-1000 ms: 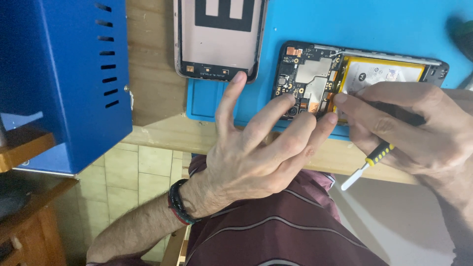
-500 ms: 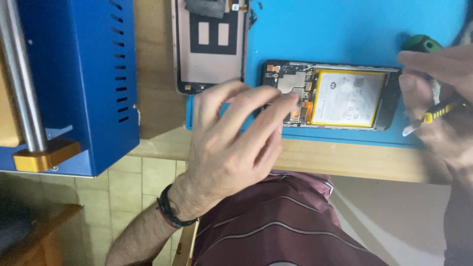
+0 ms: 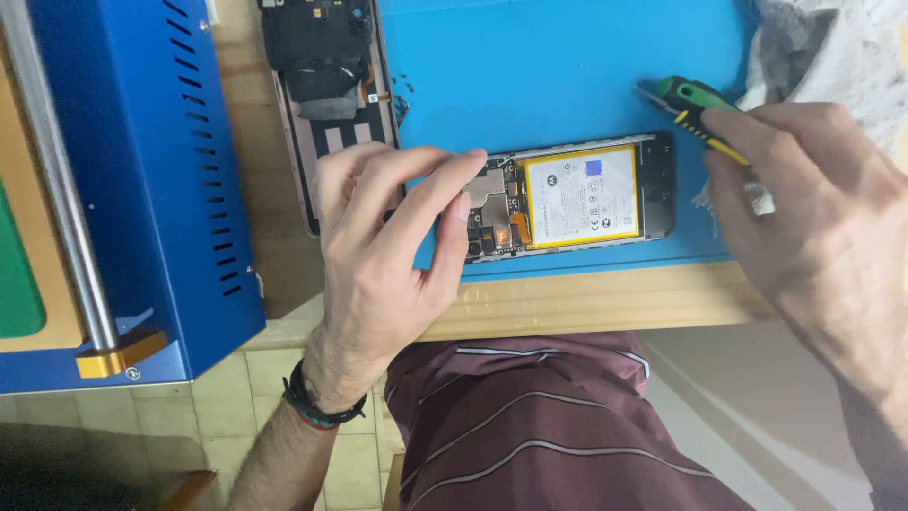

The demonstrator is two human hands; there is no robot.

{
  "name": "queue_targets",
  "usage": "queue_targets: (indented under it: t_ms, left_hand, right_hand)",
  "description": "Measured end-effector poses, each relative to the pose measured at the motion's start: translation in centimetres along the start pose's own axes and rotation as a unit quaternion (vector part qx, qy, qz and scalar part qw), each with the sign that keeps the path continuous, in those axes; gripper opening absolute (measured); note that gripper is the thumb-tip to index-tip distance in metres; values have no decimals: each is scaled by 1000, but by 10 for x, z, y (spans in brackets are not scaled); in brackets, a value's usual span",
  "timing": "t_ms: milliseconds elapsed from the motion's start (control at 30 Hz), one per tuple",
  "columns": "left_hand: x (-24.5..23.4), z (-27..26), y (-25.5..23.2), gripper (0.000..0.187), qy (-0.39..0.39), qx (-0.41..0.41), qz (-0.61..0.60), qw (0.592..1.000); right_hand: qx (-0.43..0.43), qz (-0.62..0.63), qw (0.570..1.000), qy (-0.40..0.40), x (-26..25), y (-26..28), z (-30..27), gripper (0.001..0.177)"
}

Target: Applying adhesive and installing a replacement battery into a mobile phone chassis.

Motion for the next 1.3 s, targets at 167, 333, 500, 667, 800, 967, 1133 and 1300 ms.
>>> queue_targets:
  t_ms: [167, 333, 500, 667, 800, 967, 1133, 1300]
  left_hand:
    - [-2, -6, 3, 20, -70, 19, 2, 997]
    - [-8, -15, 5, 20, -115, 24, 13, 993]
    - [-12, -21, 9, 22, -131, 24, 17, 991]
    - [-11, -27, 13, 26, -127, 3, -23, 992]
    - [-9, -29, 15, 34, -84, -24, -47, 995]
    - [-3, -32, 19, 37, -54, -32, -46, 997]
    - [5, -32, 19, 36, -26, -30, -33, 999]
    - [11, -33, 17, 38, -16, -17, 20, 1000]
  right_hand:
    - [-43, -63, 997, -19, 1, 10, 3, 21]
    - [-55, 112, 992, 19, 18, 57, 38, 27]
    - [-77, 106, 990, 46, 37, 88, 56, 20]
    - [-10, 133, 986, 100, 40, 91, 62, 15]
    - [105, 199, 954, 197, 47, 83, 63, 13]
    - [143, 202, 945, 216, 47, 78, 62, 6]
    - [141, 221, 945, 195, 50, 75, 66, 4]
    - [161, 270, 931, 185, 49, 75, 68, 7]
Point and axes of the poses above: each hand's wrist, its own z-axis towards the middle knuckle, its own x-axis out of the palm, y = z × x, the point moved 5 cm from there along z, towards the middle knuckle, and after that the axes turned 7 degrees about -y, right-handed, at the moved point
